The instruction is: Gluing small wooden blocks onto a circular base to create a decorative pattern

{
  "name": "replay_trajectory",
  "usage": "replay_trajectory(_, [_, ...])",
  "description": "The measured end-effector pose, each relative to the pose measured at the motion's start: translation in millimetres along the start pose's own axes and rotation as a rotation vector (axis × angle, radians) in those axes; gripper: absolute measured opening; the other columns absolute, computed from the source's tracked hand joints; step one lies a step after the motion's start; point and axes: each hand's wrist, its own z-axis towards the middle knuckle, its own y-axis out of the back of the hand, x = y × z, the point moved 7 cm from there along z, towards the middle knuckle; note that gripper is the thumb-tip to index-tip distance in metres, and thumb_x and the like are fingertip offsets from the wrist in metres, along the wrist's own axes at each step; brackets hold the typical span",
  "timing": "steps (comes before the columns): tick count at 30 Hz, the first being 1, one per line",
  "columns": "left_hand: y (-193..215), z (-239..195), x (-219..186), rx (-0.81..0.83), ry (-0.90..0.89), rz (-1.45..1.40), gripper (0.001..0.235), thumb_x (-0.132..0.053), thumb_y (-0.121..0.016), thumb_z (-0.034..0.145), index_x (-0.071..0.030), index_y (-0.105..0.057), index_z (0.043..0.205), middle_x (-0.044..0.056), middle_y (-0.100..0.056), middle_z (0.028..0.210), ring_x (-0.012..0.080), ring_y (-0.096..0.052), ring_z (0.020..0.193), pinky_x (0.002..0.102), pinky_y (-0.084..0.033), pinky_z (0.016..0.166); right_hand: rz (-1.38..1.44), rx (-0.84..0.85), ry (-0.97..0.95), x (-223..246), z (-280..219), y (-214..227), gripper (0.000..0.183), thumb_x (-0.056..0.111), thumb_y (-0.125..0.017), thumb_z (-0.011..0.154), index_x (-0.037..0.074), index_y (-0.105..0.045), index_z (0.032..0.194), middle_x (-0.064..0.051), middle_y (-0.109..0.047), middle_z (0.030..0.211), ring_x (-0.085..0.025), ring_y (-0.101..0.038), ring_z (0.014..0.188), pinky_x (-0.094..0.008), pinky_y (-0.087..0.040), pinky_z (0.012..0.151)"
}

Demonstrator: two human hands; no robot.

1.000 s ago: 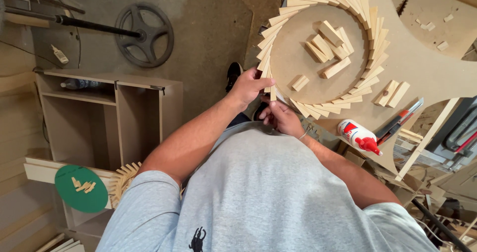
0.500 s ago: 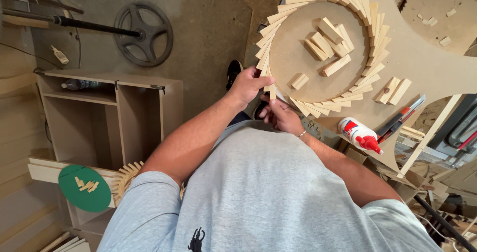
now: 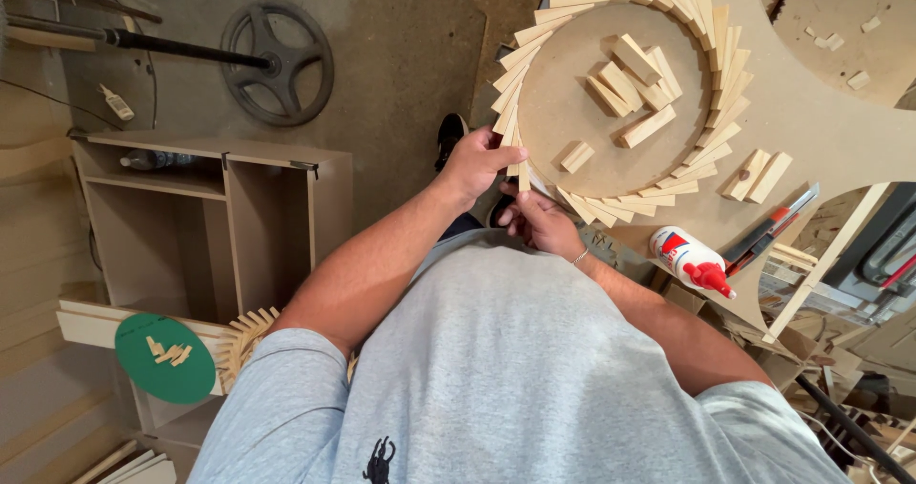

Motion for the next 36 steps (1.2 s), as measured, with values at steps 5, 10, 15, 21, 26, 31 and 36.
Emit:
replay_trajectory(5, [3, 7, 8, -0.001, 0.007, -0.005, 0.033, -0.012, -0.086, 0.075, -0.001, -0.064, 0.096, 0.009, -0.063, 0.08, 0.0184, -0.064, 0.078, 0.03, -0.052, 0.06, 0.072, 0.017, -0.02, -7, 2, 4, 0.038, 0.042, -0.059, 0.106, 0.006, -0.073, 0.108, -0.015, -0.074, 0.087, -0.023, -0.073, 0.068, -0.024, -0.05, 0.049])
replay_trajectory(10, [5, 12, 13, 0.011, 0.013, -0.01, 0.034, -0.012, -0.086, 0.075, -0.001, -0.063, 0.098, 0.009, -0.064, 0.082, 0.0192, -0.065, 0.078, 0.031, -0.053, 0.058, 0.078, 0.029, -0.019, 2, -2, -1, 0.038, 0.042, -0.058, 0.107, 0.007, -0.073, 0.109, -0.013, -0.074, 0.088, -0.021, -0.072, 0.068, -0.024, -0.051, 0.052])
replay_trajectory(15, [2, 6, 7, 0.012, 0.018, -0.024, 0.037, -0.013, -0.086, 0.075, 0.0, -0.063, 0.1, 0.01, -0.063, 0.082, 0.0194, -0.066, 0.079, 0.03, -0.053, 0.058, 0.076, 0.029, -0.01, 7, -4, 2, 0.038, 0.042, -0.058, 0.107, 0.006, -0.073, 0.11, -0.013, -0.074, 0.087, -0.02, -0.072, 0.068, -0.024, -0.05, 0.053])
replay_trajectory(21, [-1, 0, -3, 0.03, -0.004, -0.015, 0.035, -0.012, -0.088, 0.074, -0.001, -0.066, 0.099, 0.008, -0.065, 0.082, 0.0172, -0.066, 0.081, 0.03, -0.055, 0.067, -0.258, 0.261, -0.048, 45, -36, -16, 0.038, 0.029, -0.065, 0.101, 0.0, -0.07, 0.124, -0.016, -0.078, 0.101, -0.019, -0.073, 0.083, -0.03, -0.056, 0.076])
replay_trajectory(26, [-1, 8, 6, 0.068, 0.015, -0.084, 0.042, -0.015, -0.089, 0.075, -0.001, -0.067, 0.108, 0.008, -0.066, 0.087, 0.0185, -0.067, 0.084, 0.032, -0.057, 0.072, -0.746, 0.278, 0.309, 123, -79, -36, 0.031, 0.027, -0.073, 0.095, 0.009, -0.076, 0.12, -0.014, -0.078, 0.106, -0.032, -0.074, 0.1, -0.043, -0.056, 0.091])
replay_trajectory(31, [4, 18, 18, 0.057, 0.016, -0.087, 0.042, -0.018, -0.088, 0.078, 0.0, -0.067, 0.109, 0.01, -0.064, 0.089, 0.0208, -0.067, 0.085, 0.036, -0.059, 0.073, -1.379, -0.003, 0.84, 148, -93, -43, 0.024, 0.025, -0.072, 0.093, 0.019, -0.075, 0.116, -0.003, -0.066, 0.088, -0.025, -0.069, 0.082, -0.037, -0.058, 0.071])
replay_trajectory(36, [7, 25, 25, 0.043, 0.016, -0.112, 0.045, -0.018, -0.088, 0.077, 0.002, -0.067, 0.111, 0.013, -0.065, 0.09, 0.0234, -0.068, 0.085, 0.037, -0.06, 0.075, -1.695, -0.218, 0.886, 150, -87, -48, 0.024, 0.025, -0.065, 0.092, 0.029, -0.072, 0.116, 0.002, -0.057, 0.079, -0.02, -0.065, 0.07, -0.033, -0.055, 0.06])
